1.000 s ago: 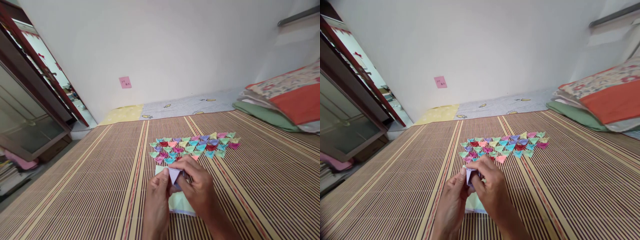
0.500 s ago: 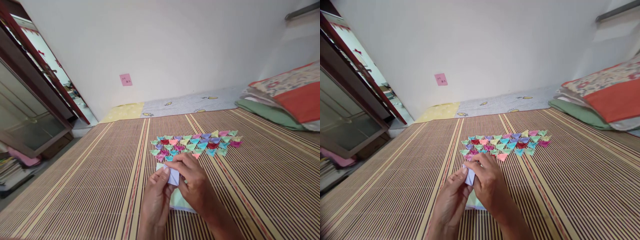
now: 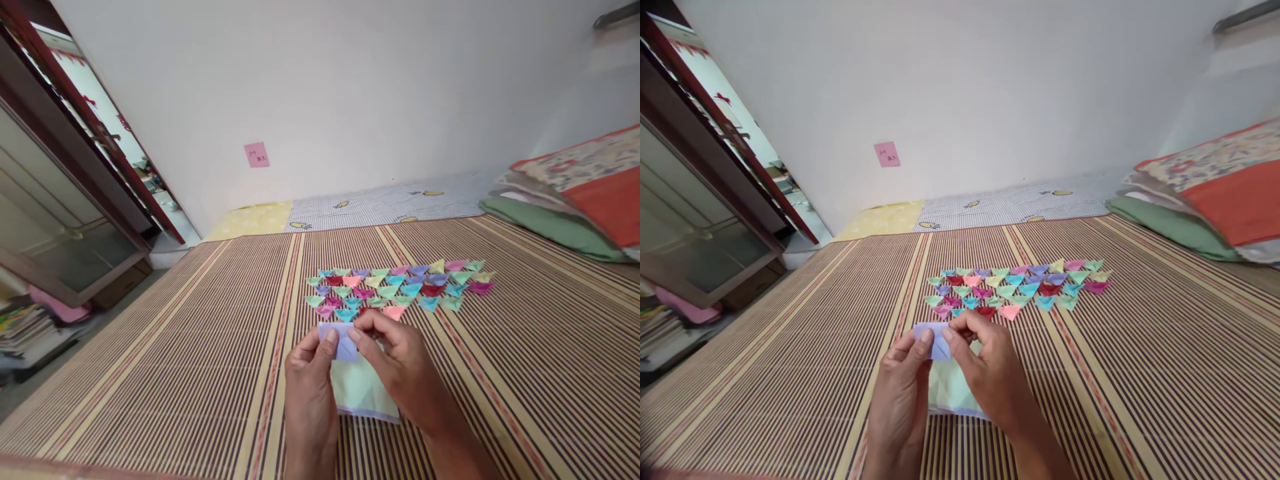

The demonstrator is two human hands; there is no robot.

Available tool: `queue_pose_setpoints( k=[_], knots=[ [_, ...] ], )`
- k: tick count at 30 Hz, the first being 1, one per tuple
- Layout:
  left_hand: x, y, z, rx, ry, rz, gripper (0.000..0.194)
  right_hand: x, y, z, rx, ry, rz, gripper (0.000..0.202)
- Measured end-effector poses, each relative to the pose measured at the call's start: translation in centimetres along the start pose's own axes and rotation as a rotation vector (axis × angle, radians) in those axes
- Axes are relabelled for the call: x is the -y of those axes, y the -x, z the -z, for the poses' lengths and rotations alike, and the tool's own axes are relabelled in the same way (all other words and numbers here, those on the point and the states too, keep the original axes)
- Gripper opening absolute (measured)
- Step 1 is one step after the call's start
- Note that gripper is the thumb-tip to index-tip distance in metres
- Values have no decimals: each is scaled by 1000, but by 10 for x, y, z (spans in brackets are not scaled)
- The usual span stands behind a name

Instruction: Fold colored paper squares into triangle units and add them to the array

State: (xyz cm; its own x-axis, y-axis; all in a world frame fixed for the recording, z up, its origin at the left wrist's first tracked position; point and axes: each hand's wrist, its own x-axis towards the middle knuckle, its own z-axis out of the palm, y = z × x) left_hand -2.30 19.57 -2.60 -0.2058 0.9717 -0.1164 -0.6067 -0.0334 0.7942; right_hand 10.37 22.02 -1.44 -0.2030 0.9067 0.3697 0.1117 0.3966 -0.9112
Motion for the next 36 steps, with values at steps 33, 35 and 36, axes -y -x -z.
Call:
queue_pose_setpoints(
  k=[33, 35, 36],
  knots=[
    [-3, -2, 2, -57, -28, -105, 42, -3, 2, 5, 119, -64, -82, 30],
    [-1, -1, 5, -79, -104, -176, 38, -4, 1, 7, 125, -101, -91, 30],
    [0, -1, 6, -89, -138, -212, 36, -4, 1, 6, 129, -113, -100, 30]
  ],
)
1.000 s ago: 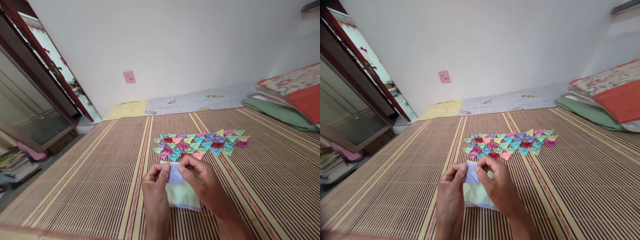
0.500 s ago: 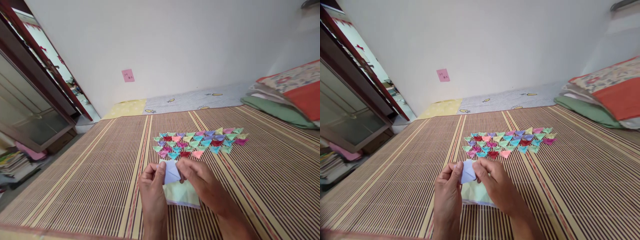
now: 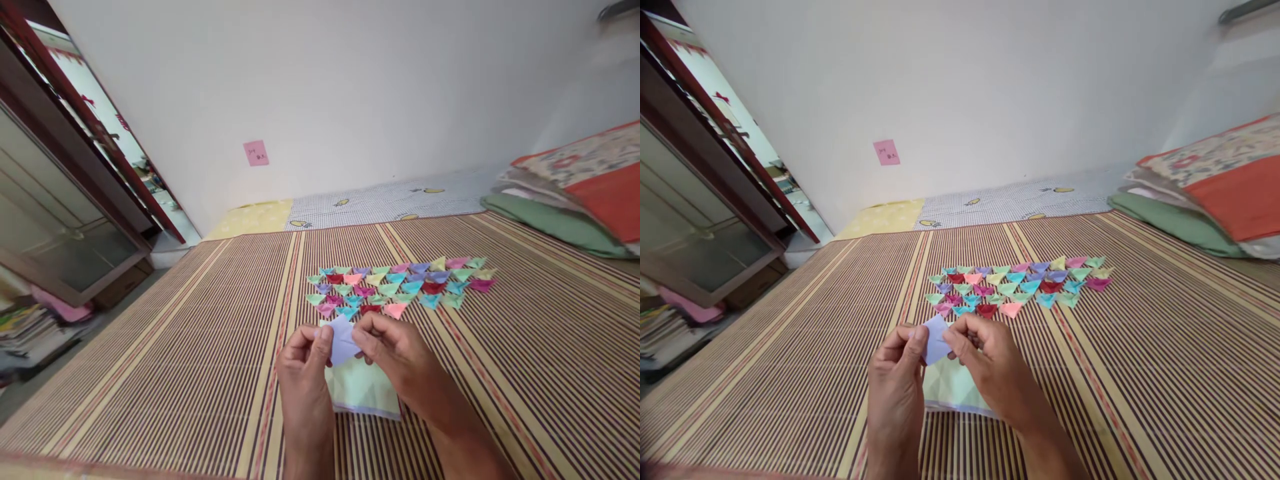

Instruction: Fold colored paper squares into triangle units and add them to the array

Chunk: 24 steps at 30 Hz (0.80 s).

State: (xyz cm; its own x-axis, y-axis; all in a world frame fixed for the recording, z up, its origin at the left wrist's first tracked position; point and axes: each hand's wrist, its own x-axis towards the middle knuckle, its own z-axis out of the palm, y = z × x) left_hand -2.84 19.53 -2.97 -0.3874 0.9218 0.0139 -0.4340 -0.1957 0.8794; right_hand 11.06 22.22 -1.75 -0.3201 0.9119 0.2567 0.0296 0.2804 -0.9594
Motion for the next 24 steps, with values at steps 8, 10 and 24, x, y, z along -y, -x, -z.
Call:
queue_pose_setpoints(
  k=[8, 10, 24],
  knots=[
    [-3, 1, -4, -92, -141, -126, 30, -1, -2, -5, -23, 69, 4, 37],
    [-4, 1, -3, -90, -182, -148, 31, -2, -1, -4, -17, 87, 10, 39],
    [-4, -7, 2, 54, -5, 105, 40, 1, 2, 3, 29, 117, 34, 39]
  ],
)
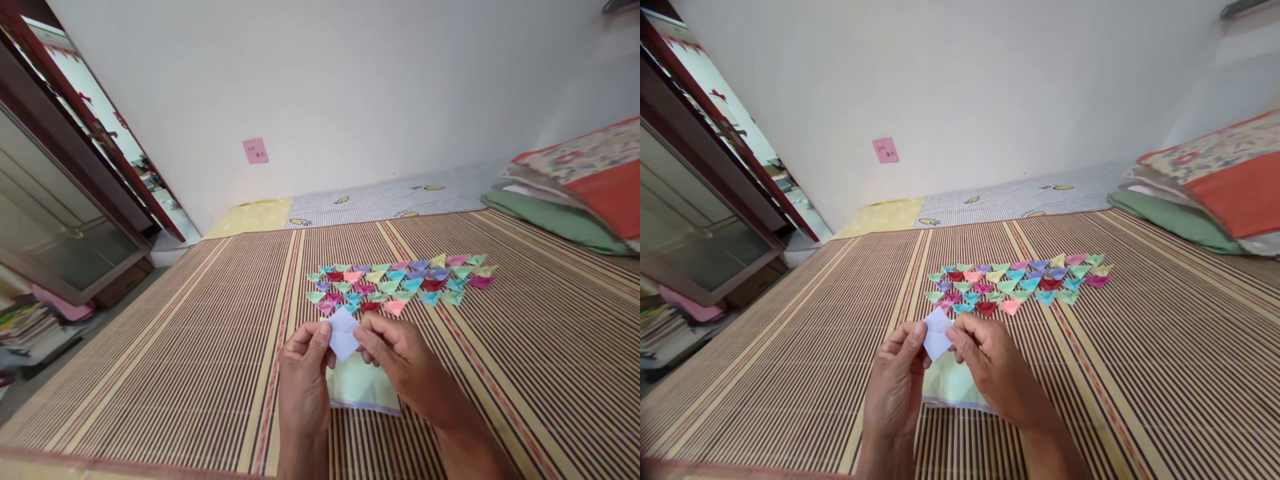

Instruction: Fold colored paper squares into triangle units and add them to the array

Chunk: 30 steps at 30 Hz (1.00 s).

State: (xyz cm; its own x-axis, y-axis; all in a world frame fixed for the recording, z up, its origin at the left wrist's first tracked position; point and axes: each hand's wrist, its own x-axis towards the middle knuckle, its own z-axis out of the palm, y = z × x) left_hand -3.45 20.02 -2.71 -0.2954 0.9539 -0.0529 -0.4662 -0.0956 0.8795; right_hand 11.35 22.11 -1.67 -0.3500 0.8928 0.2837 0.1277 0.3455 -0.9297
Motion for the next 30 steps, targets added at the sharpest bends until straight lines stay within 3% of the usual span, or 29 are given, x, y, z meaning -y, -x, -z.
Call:
queue_pose_setpoints(
  k=[9, 13, 18, 23, 27, 30],
  knots=[
    [-1, 4, -4, 73, 95, 117, 33, -1, 0, 4, 43, -23, -20, 40],
    [1, 3, -5, 78, 159, 149, 32, -3, -1, 2, 6, -62, -4, 39],
    [4, 3, 0, 9, -79, -27, 34, -2, -3, -2, -15, -125, -24, 37],
    [5, 5, -1, 23, -225, -110, 34, 3, -4, -12, -130, -144, 0, 26],
    [3, 6, -8, -31, -112, -77, 29, 2, -4, -22, -242, -194, -39, 27],
    [1, 7, -12, 0, -42, -32, 38, 0, -4, -26, -333, -198, -53, 27]
  ],
)
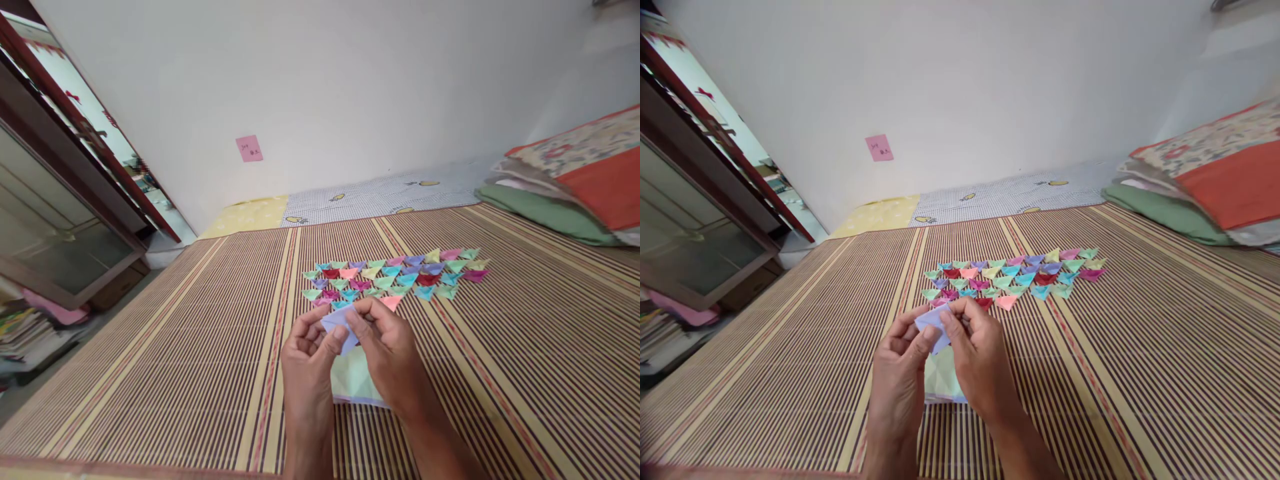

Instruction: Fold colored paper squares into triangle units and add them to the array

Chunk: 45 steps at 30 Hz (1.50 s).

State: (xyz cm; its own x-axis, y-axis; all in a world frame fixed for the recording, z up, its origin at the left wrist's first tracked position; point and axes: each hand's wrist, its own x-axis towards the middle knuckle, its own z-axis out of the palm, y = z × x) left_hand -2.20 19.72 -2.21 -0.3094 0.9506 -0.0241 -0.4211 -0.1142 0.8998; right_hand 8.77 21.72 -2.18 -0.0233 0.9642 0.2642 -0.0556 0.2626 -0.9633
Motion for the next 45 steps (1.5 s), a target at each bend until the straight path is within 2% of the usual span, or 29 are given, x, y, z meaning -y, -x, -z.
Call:
queue_pose_setpoints(
  k=[3, 5, 9, 11, 13, 18, 22, 25, 28, 32, 37, 41, 45],
  knots=[
    [1, 1, 0, 14, -23, -18, 27, -1, -1, 0, -77, 24, 29, 25],
    [2, 1, 1, -6, -33, -48, 26, -1, -3, 2, -69, 17, 27, 25],
    [5, 0, 6, -56, -37, -82, 29, 1, -7, 10, 94, 29, 42, 23],
    [4, 0, 8, -48, -51, -93, 30, 2, -8, 15, 192, 71, 53, 21],
    [4, -1, 9, -31, -89, -112, 29, 3, -9, 19, 227, 81, 38, 18],
    [3, 2, 7, 79, -320, -157, 24, 6, -7, 18, 196, 98, 56, 18],
    [5, 6, 2, 13, -420, -235, 16, 2, -6, 14, 88, 74, 38, 23],
    [6, 6, 0, 78, -357, -166, 20, -3, -8, 16, -24, -12, -25, 25],
    [7, 5, -2, 154, -311, -87, 18, -4, -9, 17, -77, -98, -65, 27],
    [3, 5, -1, 176, -341, -58, 28, -2, -9, 15, -84, -170, -90, 28],
    [-2, 5, 1, 166, -352, -126, 31, 0, -7, 12, -83, -105, -46, 25],
    [1, 4, 4, 141, -375, -150, 33, -4, -7, 11, -60, -114, -66, 25],
    [-1, 1, 10, 132, -300, -109, 20, -10, -10, 13, -55, -143, -121, 23]
  ],
)
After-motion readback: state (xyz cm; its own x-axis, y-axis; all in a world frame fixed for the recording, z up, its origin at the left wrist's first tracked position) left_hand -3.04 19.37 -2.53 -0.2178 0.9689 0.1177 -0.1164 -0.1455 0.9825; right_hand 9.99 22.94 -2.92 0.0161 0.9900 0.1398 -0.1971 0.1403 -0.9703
